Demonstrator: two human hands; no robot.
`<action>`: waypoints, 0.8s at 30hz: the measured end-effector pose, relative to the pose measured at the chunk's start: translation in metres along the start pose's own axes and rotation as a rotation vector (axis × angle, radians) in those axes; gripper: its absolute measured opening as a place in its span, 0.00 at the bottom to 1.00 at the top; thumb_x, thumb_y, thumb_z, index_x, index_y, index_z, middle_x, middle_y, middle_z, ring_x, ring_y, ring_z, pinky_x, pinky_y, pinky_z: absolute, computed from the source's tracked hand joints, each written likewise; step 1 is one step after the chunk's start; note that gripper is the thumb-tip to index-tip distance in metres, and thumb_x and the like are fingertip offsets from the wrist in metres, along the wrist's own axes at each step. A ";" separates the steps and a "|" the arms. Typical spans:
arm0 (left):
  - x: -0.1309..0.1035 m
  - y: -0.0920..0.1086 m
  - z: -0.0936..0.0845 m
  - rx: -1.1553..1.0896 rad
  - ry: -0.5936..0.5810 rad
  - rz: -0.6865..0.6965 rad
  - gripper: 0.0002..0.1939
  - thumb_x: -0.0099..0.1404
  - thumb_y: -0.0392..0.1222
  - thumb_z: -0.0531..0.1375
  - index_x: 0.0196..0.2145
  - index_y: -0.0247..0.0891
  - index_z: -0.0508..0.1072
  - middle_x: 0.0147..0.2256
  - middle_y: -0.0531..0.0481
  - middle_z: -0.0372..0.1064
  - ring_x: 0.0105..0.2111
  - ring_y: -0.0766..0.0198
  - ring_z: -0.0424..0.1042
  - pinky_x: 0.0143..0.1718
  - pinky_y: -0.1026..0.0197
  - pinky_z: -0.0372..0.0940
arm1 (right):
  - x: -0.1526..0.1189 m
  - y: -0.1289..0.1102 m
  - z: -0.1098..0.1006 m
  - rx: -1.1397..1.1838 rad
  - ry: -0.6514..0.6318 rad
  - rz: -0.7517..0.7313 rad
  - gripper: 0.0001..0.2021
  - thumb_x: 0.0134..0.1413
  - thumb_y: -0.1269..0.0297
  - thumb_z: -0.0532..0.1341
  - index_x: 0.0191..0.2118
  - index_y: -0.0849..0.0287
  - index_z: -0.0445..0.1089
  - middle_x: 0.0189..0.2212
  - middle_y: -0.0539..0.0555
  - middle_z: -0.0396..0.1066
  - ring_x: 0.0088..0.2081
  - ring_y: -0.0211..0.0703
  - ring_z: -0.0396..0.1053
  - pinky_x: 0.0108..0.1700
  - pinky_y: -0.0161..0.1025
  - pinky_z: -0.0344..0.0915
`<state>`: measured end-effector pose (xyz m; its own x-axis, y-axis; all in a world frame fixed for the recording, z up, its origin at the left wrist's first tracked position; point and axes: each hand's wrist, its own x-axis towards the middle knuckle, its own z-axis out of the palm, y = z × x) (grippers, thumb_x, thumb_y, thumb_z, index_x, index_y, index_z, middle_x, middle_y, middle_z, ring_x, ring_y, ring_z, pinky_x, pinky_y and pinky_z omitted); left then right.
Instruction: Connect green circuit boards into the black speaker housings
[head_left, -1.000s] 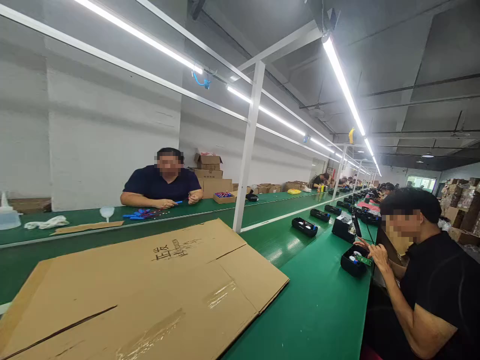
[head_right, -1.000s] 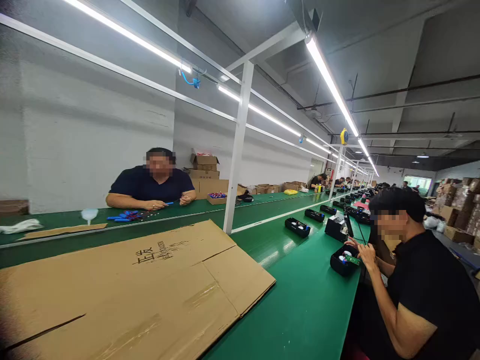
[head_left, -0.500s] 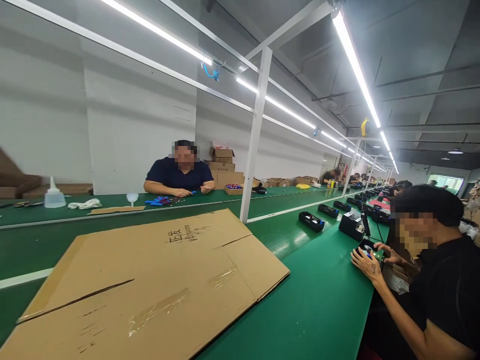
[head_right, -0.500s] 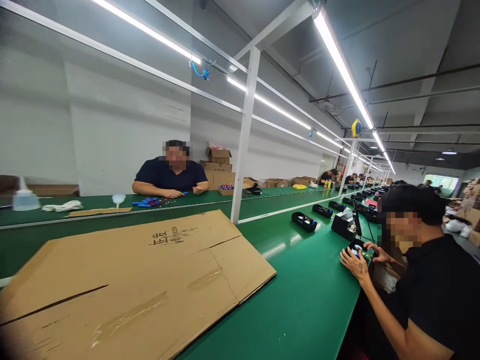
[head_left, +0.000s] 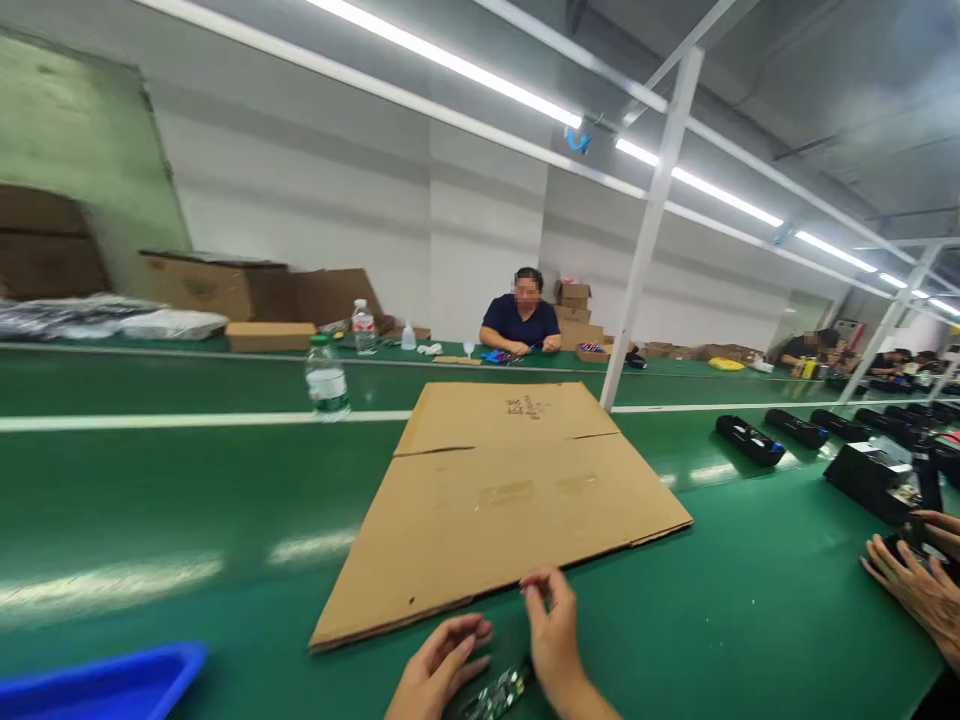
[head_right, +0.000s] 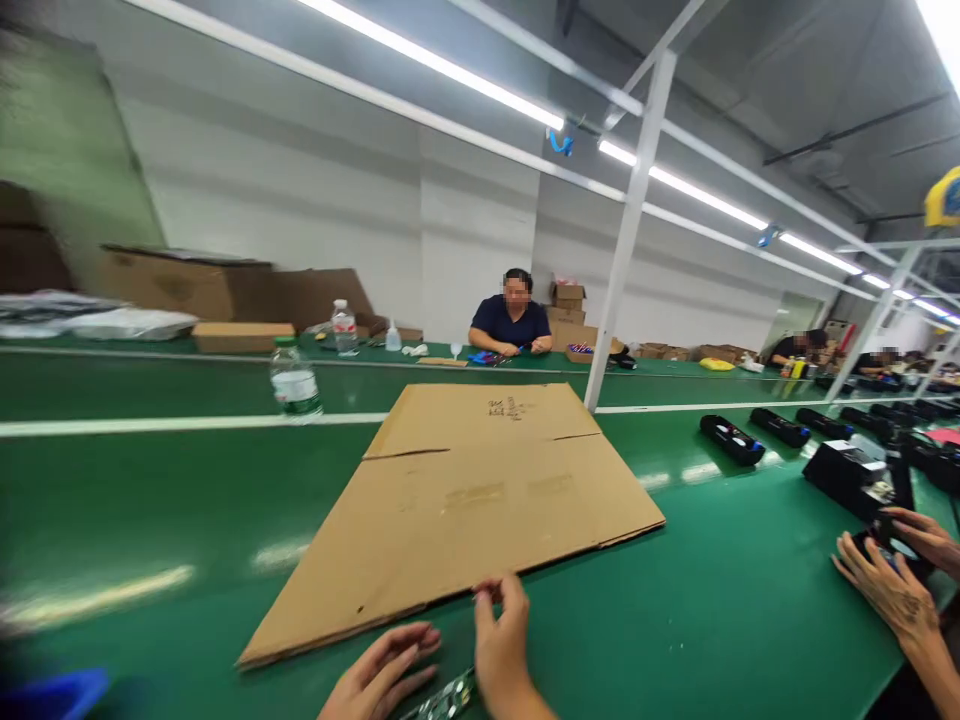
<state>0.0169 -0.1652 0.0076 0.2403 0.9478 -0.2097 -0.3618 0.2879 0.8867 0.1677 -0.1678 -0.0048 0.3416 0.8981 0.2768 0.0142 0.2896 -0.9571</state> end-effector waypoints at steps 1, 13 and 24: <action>0.000 0.001 0.001 -0.001 -0.021 0.003 0.21 0.37 0.53 0.69 0.27 0.37 0.74 0.29 0.46 0.74 0.41 0.49 0.71 0.37 0.55 0.69 | 0.000 0.007 0.005 0.024 0.022 0.043 0.11 0.52 0.57 0.59 0.29 0.61 0.65 0.27 0.49 0.66 0.30 0.36 0.65 0.34 0.37 0.64; -0.001 0.004 0.001 -0.073 -0.058 -0.123 0.17 0.44 0.50 0.66 0.28 0.34 0.75 0.26 0.47 0.73 0.30 0.61 0.71 0.35 0.59 0.67 | -0.005 -0.010 0.006 0.396 -0.282 0.499 0.13 0.39 0.59 0.67 0.31 0.60 0.67 0.29 0.52 0.72 0.29 0.37 0.69 0.29 0.34 0.66; -0.004 0.013 -0.007 0.076 0.018 -0.110 0.13 0.47 0.46 0.65 0.28 0.34 0.75 0.24 0.49 0.73 0.25 0.64 0.70 0.31 0.61 0.67 | -0.004 -0.023 0.003 0.615 -0.331 0.732 0.08 0.45 0.64 0.64 0.31 0.61 0.66 0.33 0.57 0.75 0.37 0.43 0.73 0.40 0.41 0.67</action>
<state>0.0050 -0.1643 0.0170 0.2582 0.9136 -0.3141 -0.2650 0.3796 0.8864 0.1629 -0.1767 0.0159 -0.2068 0.9428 -0.2614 -0.6133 -0.3331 -0.7162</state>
